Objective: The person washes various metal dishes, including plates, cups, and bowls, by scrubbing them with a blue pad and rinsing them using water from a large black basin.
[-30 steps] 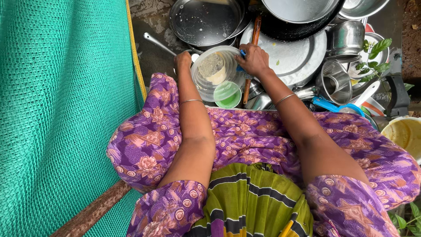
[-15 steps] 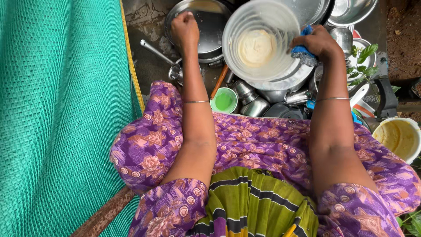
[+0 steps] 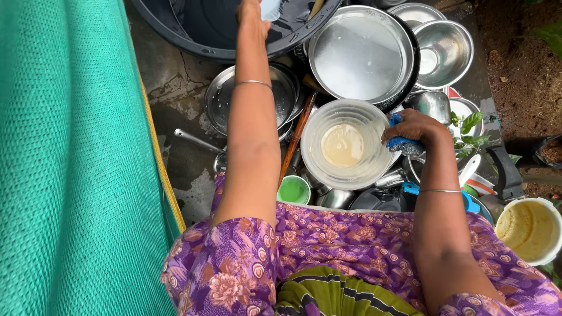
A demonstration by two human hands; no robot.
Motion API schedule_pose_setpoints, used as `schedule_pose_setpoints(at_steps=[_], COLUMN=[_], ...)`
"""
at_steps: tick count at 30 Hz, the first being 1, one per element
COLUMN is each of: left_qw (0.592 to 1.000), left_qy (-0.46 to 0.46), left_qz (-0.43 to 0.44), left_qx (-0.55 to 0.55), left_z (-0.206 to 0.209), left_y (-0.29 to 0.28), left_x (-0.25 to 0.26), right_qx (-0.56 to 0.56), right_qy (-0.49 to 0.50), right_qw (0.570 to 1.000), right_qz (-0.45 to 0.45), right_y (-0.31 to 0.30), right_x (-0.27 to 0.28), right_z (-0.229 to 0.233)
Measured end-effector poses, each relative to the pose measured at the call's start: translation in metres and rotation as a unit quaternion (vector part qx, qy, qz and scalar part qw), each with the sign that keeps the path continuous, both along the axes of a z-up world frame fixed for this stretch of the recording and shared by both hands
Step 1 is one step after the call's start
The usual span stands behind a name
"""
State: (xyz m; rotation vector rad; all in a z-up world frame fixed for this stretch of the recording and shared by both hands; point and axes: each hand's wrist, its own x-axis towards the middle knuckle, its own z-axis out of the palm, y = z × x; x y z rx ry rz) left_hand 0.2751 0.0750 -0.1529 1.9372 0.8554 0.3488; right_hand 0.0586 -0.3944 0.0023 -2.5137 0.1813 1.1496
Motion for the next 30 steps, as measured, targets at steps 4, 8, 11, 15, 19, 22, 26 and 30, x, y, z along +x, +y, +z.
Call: schedule_pose_setpoints(at_steps=[4,8,11,15,19,22,26,30], left_qw=[0.993,0.978,0.97,0.975,1.0,0.993,0.914,0.872], left_qy=[0.102,0.176,0.199,0.18,0.021,-0.061,0.28,0.366], left_qz=[-0.022,-0.054,-0.07,-0.05,-0.007,-0.068,-0.286,-0.313], left_qx=[-0.047,-0.094,-0.119,-0.122,-0.002,0.079,-0.066,0.084], left_z=[-0.051,-0.065,-0.07,-0.075,-0.074,-0.058,-0.016,0.0], left_y=[0.047,0.072,0.073,0.068,0.05,0.038,0.009,-0.005], left_x=[0.023,0.04,0.057,0.071,0.074,0.064,0.033,0.027], right_qx=[-0.001,-0.006,-0.016,-0.011,-0.013,-0.013,-0.013,-0.017], right_qy=[0.01,0.026,-0.021,-0.011,-0.009,-0.035,-0.016,-0.014], right_qw=[1.0,0.999,0.998,1.0,0.999,0.999,0.999,1.0], right_qz=[0.006,0.037,0.051,0.011,0.038,0.033,0.036,0.015], right_y=[-0.012,-0.02,-0.022,-0.022,-0.021,-0.024,-0.027,-0.024], right_x=[0.003,0.011,0.01,0.01,0.008,0.002,-0.005,-0.004], right_z=[-0.014,-0.008,-0.006,-0.003,-0.003,-0.003,0.006,0.013])
